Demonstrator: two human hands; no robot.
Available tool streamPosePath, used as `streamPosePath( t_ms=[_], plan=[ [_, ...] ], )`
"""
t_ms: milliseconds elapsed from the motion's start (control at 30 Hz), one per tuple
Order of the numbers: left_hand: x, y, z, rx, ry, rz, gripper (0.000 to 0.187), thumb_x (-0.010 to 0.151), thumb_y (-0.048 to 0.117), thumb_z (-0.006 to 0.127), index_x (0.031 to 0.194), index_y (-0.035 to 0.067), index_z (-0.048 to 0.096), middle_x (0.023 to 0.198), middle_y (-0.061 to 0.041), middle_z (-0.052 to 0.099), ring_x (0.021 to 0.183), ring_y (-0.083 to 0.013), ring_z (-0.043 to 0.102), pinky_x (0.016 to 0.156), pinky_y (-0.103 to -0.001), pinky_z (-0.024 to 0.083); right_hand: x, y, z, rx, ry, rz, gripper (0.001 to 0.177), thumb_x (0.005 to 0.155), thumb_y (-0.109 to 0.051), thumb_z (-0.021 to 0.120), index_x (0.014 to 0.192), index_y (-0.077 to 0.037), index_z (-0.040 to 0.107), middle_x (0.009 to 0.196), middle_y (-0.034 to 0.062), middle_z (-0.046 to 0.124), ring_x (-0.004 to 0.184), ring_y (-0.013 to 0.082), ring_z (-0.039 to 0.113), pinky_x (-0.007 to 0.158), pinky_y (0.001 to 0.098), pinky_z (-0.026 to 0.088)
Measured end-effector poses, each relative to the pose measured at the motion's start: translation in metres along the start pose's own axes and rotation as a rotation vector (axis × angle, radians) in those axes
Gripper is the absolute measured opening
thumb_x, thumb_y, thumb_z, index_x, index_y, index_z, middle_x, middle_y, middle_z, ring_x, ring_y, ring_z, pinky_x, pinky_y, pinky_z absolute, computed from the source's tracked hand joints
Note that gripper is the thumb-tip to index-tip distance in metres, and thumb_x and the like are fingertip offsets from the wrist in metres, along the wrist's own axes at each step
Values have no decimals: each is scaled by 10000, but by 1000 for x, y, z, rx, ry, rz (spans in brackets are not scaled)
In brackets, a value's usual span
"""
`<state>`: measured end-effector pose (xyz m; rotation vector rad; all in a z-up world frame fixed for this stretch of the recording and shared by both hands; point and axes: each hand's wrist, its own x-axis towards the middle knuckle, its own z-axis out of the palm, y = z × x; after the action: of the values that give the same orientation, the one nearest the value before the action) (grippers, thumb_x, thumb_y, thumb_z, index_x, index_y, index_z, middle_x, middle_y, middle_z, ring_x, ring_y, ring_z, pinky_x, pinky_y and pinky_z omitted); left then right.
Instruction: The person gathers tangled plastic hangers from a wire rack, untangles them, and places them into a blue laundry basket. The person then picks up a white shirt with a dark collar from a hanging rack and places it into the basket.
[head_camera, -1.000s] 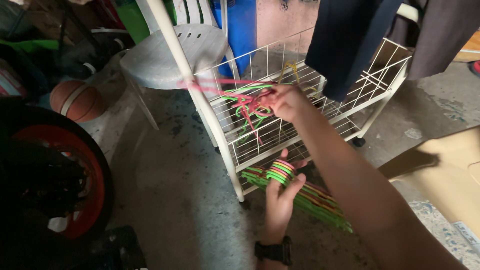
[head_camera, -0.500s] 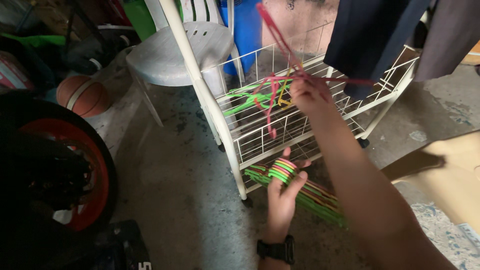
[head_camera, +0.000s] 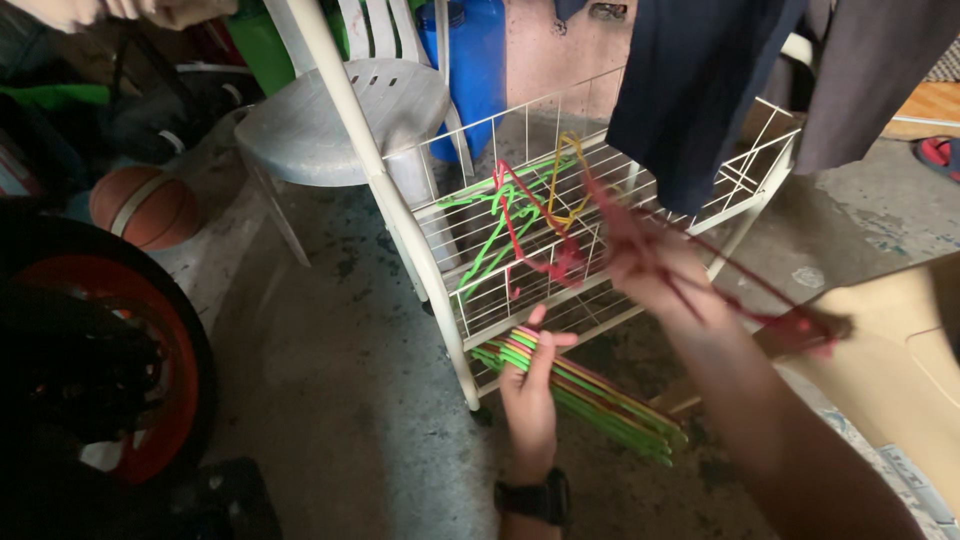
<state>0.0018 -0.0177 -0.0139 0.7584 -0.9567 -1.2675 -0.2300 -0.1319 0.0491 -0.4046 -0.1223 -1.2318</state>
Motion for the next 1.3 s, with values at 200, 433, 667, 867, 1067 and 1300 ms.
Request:
streamPosePath(
  t_ms=[200,433,667,867,1067,1300],
  plan=[
    [5,6,15,-205,-5,-7,401,1172,325,557,1258,-17,749,1082,-67,807,1006,-142,725,937,-316,553,-41,37,-51,-162,80,46,434,1190,-98,563,1583,36,437,1028,83,659,883,162,710,796,348,618],
    [4,15,12,-277,121,-189,218,1078,239,709,1131,41,782,1056,-55,796,963,-138,732,924,-325,564,-43,58,-39,-323,83,292,447,1119,-239,498,1558,-164,539,808,-35,629,700,128,621,774,339,551],
    [8,4,3,-174,113,-166,133,1023,205,764,985,78,751,900,-3,728,841,-123,677,774,-350,569,-53,31,-32,-305,81,342,352,1223,-295,474,1485,-118,629,743,-39,558,607,79,490,597,262,430],
    [4,-9,-4,18,34,-87,147,1054,179,760,980,53,745,915,10,738,849,-101,663,807,-284,538,-68,-45,-30,-668,117,6,210,1169,-270,593,1297,-116,658,701,-86,496,704,110,512,905,357,563],
    [9,-27,-4,41,15,-23,100,1045,114,765,997,30,739,902,8,733,845,-91,661,795,-286,541,-57,-5,-26,-1178,720,20,181,1077,-296,607,1179,-152,646,734,-30,629,517,96,507,429,251,362],
    [8,-16,-1,-11,-7,21,186,1011,136,737,1167,48,787,1125,11,818,1017,-70,725,936,-251,576,-39,71,-1,-1129,408,138,183,1010,-210,676,1179,-147,699,833,17,779,481,37,499,413,219,336]
  ],
)
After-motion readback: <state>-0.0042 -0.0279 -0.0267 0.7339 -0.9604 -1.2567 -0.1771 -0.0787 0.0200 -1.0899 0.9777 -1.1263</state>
